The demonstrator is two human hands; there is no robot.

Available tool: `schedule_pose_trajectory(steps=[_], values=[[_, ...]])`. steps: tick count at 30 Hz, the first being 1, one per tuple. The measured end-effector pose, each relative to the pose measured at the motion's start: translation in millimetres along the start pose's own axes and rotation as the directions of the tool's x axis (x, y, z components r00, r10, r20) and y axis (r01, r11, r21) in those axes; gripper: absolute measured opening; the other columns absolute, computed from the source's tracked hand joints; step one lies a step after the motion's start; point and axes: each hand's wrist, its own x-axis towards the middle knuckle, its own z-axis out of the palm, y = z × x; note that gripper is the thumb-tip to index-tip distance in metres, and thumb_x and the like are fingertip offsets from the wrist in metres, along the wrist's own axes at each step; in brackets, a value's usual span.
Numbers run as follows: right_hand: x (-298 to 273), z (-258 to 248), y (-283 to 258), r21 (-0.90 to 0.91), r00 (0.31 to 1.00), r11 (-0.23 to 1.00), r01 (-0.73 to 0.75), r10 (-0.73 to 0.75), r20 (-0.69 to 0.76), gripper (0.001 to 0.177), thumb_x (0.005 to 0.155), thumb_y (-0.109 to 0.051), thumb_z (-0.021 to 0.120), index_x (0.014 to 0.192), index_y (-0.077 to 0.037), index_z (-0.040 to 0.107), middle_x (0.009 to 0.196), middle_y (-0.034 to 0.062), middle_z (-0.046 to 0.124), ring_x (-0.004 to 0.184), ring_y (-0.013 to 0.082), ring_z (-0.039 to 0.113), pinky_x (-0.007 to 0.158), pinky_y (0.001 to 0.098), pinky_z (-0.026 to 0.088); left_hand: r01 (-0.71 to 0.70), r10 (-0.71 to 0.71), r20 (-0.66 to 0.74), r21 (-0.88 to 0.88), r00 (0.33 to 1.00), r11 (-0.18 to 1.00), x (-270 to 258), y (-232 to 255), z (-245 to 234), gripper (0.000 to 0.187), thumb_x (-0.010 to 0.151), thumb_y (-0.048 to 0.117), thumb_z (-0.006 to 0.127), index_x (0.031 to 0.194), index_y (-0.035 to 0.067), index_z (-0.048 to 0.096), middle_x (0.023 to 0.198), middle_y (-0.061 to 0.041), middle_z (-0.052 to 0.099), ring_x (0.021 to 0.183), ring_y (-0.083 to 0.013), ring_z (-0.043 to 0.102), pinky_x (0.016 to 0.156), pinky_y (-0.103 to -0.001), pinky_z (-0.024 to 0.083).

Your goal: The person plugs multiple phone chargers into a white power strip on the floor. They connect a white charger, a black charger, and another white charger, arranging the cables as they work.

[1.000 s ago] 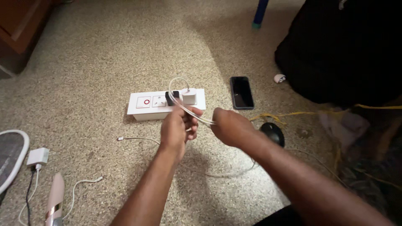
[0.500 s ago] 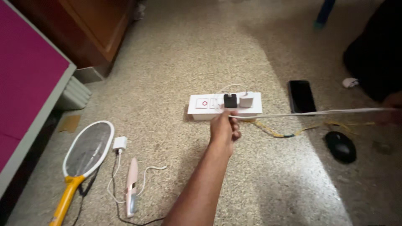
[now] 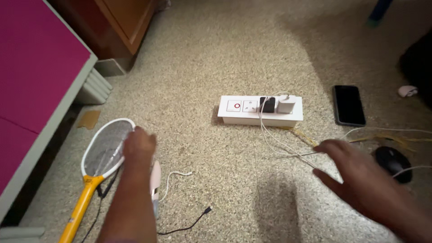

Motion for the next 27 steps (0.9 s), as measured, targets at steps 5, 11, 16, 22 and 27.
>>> schedule_pose_trajectory(steps=[5, 11, 16, 22, 27], values=[[7, 7, -23, -0.036, 0.971, 0.992, -0.125, 0.129, 0.203, 0.047, 0.094, -0.04, 0.059, 0.137, -0.022, 0.052, 0.155, -0.0039, 0.045, 0.109, 0.0168, 0.074, 0.097, 0.0337, 0.062, 0.069, -0.067, -0.036, 0.076, 0.997, 0.995, 21, -21, 18, 0.069, 0.087, 0.045, 0.078, 0.136, 0.003, 0.054, 0.136, -0.025, 0.058, 0.124, -0.0445, 0.057, 0.101, -0.053, 0.049], [23, 12, -41, -0.043, 0.997, 0.999, 0.026, -0.023, 0.077, 0.039, 0.096, -0.039, 0.063, 0.13, -0.02, 0.059, 0.15, -0.0014, 0.051, 0.107, 0.0204, 0.073, 0.091, 0.0361, 0.062, 0.108, -0.116, 0.107, 0.073, 0.987, 0.991, 39, -29, 34, 0.066, 0.089, 0.044, 0.077, 0.136, 0.004, 0.056, 0.138, -0.024, 0.059, 0.13, -0.0432, 0.057, 0.106, -0.055, 0.048], [34, 19, -65, 0.02, 0.99, 1.0, -0.007, 0.004, 0.139, 0.035, 0.095, -0.036, 0.061, 0.126, -0.02, 0.06, 0.146, -0.0051, 0.054, 0.108, 0.017, 0.073, 0.092, 0.0352, 0.062, 0.022, -0.019, -0.046, 0.065, 0.999, 0.998, 47, -36, 49, 0.06, 0.087, 0.03, 0.078, 0.13, -0.006, 0.056, 0.131, -0.03, 0.059, 0.122, -0.046, 0.058, 0.1, -0.055, 0.05], [36, 11, -99, 0.205, 0.934, 0.912, 0.356, -0.338, -0.116, 0.029, 0.098, -0.03, 0.064, 0.121, -0.012, 0.063, 0.129, 0.0052, 0.063, 0.108, 0.0196, 0.072, 0.085, 0.0362, 0.061, -0.249, 0.154, -0.438, -0.167, 0.886, 0.954, 45, -11, -2, 0.055, 0.085, 0.029, 0.085, 0.115, -0.011, 0.064, 0.117, -0.034, 0.061, 0.115, -0.0472, 0.056, 0.105, -0.055, 0.044], [31, -16, -132, 0.36, 0.956, 0.886, 0.291, -0.282, -0.078, 0.029, 0.094, -0.029, 0.064, 0.118, -0.013, 0.062, 0.118, 0.0046, 0.064, 0.101, 0.0165, 0.075, 0.082, 0.0349, 0.062, -0.427, 0.128, -0.62, -0.361, 0.774, 0.829, 4, 45, -96, 0.048, 0.084, 0.024, 0.084, 0.116, -0.007, 0.066, 0.115, -0.026, 0.063, 0.102, -0.0354, 0.064, 0.091, -0.047, 0.051]])
